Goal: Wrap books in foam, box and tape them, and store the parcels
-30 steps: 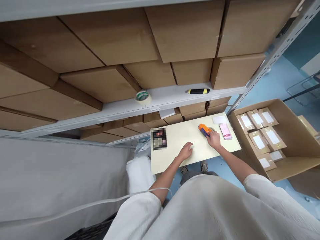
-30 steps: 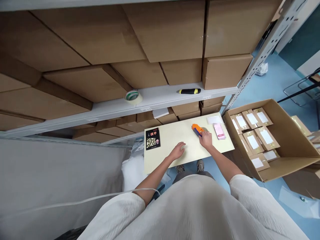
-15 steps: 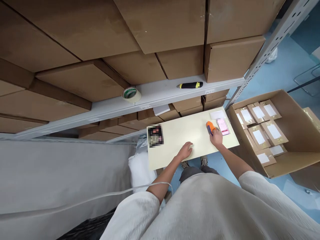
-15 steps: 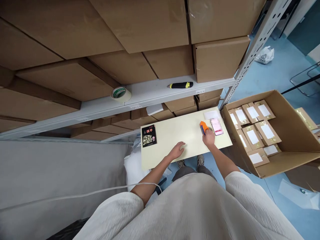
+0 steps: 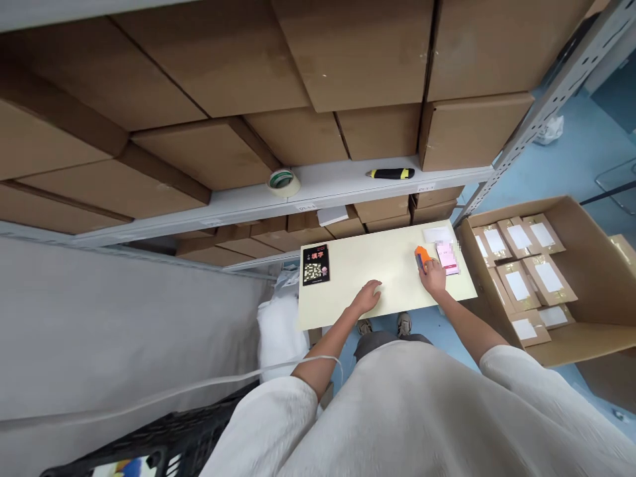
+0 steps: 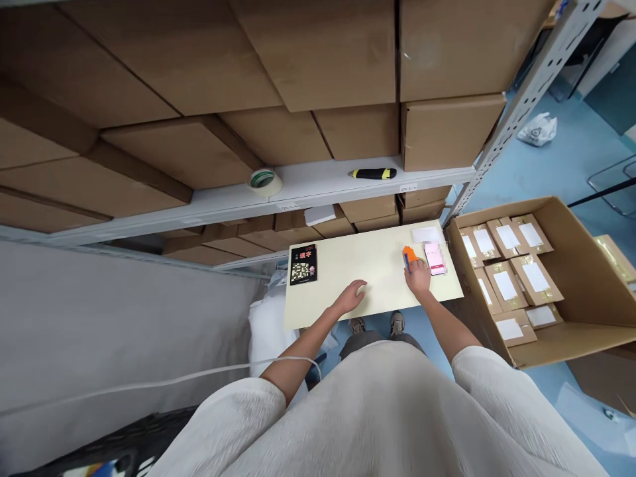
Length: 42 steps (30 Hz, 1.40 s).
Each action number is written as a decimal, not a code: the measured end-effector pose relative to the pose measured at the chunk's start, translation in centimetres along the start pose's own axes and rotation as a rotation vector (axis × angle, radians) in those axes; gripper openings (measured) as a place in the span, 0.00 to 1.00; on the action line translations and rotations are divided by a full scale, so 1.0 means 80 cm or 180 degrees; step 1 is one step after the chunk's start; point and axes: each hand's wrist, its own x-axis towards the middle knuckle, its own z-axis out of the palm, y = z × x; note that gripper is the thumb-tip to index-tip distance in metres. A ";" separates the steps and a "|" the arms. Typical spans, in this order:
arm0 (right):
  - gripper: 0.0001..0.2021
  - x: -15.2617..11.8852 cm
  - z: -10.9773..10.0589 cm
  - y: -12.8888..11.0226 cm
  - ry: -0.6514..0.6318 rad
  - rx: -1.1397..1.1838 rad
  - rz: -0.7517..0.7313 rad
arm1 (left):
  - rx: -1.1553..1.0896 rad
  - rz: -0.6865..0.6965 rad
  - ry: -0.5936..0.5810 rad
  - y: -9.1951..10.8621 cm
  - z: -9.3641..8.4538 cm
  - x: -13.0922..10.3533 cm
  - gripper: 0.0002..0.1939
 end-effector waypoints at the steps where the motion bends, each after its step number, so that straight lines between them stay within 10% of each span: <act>1: 0.14 0.003 -0.004 -0.005 0.0035 -0.0004 -0.0097 | -0.0007 -0.0018 0.0077 0.001 -0.002 -0.003 0.24; 13: 0.16 0.023 0.004 -0.194 -0.0489 0.0163 -0.1597 | -0.0304 -0.0642 0.1151 -0.061 -0.034 -0.121 0.24; 31: 0.14 -0.136 0.134 -0.550 -0.1252 -0.0086 -0.3353 | -0.0889 -0.1375 0.2345 -0.241 -0.065 -0.381 0.25; 42: 0.14 -0.161 0.200 -0.656 -0.1797 -0.0524 -0.3740 | -0.1570 -0.1850 0.2432 -0.307 -0.081 -0.403 0.27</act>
